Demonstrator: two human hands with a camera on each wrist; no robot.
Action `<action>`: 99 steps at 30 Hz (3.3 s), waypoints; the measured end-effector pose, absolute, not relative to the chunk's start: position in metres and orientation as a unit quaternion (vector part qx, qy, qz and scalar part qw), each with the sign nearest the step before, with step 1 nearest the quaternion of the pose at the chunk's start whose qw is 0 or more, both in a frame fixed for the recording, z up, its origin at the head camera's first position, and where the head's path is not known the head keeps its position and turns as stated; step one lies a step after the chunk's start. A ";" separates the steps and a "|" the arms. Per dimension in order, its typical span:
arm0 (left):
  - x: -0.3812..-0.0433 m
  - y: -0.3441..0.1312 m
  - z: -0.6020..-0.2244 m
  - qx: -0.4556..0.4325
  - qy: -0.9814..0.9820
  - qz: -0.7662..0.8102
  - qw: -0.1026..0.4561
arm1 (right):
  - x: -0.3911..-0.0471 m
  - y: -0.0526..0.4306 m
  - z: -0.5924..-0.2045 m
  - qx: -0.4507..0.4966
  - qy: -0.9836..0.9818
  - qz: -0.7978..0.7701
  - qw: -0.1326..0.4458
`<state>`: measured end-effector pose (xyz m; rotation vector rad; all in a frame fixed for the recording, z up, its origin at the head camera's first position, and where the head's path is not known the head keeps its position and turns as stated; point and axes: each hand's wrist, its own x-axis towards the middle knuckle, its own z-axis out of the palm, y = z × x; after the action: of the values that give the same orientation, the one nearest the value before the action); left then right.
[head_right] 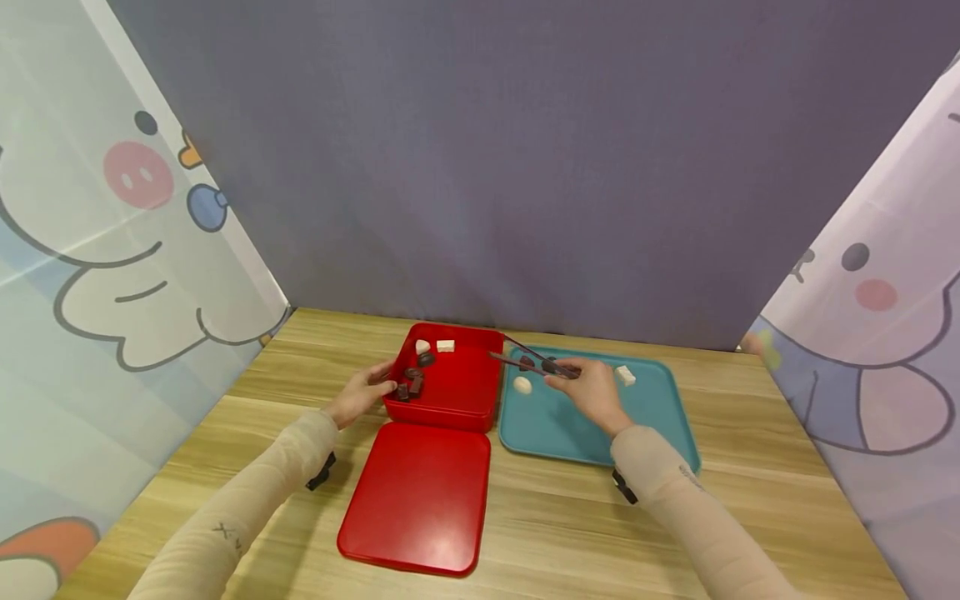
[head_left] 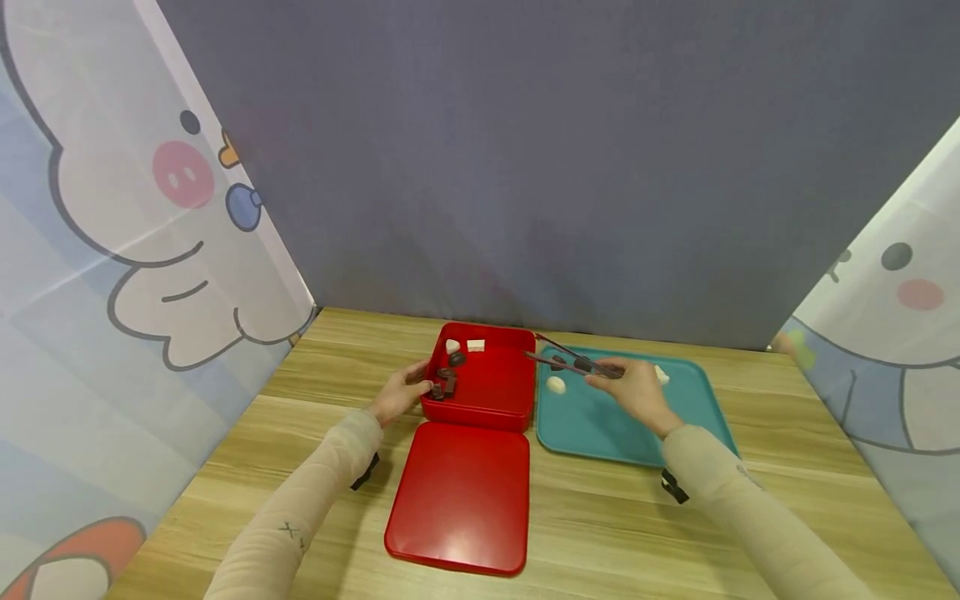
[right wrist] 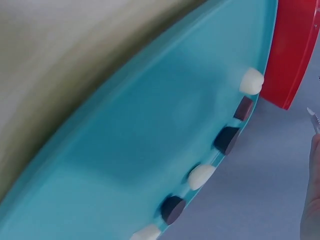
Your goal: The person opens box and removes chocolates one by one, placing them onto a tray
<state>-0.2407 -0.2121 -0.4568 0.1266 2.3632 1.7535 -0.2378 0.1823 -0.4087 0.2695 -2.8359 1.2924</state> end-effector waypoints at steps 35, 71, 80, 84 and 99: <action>-0.236 -0.213 -0.464 0.030 0.798 0.596 0.079 | -0.284 0.071 -0.411 0.131 -0.936 0.327 0.022; -0.234 -0.218 -0.462 0.029 0.795 0.600 0.086 | -0.289 0.056 -0.416 0.146 -0.935 0.320 0.051; -0.221 -0.212 -0.432 0.037 0.791 0.602 0.103 | -0.291 0.058 -0.417 0.128 -0.925 0.356 0.038; -0.223 -0.211 -0.430 0.039 0.792 0.601 0.103 | -0.295 0.060 -0.418 0.127 -0.923 0.360 0.042; -0.242 -0.210 -0.460 0.029 0.801 0.593 0.072 | -0.293 0.078 -0.417 0.122 -0.901 0.416 0.008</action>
<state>-0.2421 -0.2104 -0.4596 0.0877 2.4078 1.7827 -0.2933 0.0778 -0.4170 0.3802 -2.8168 1.2989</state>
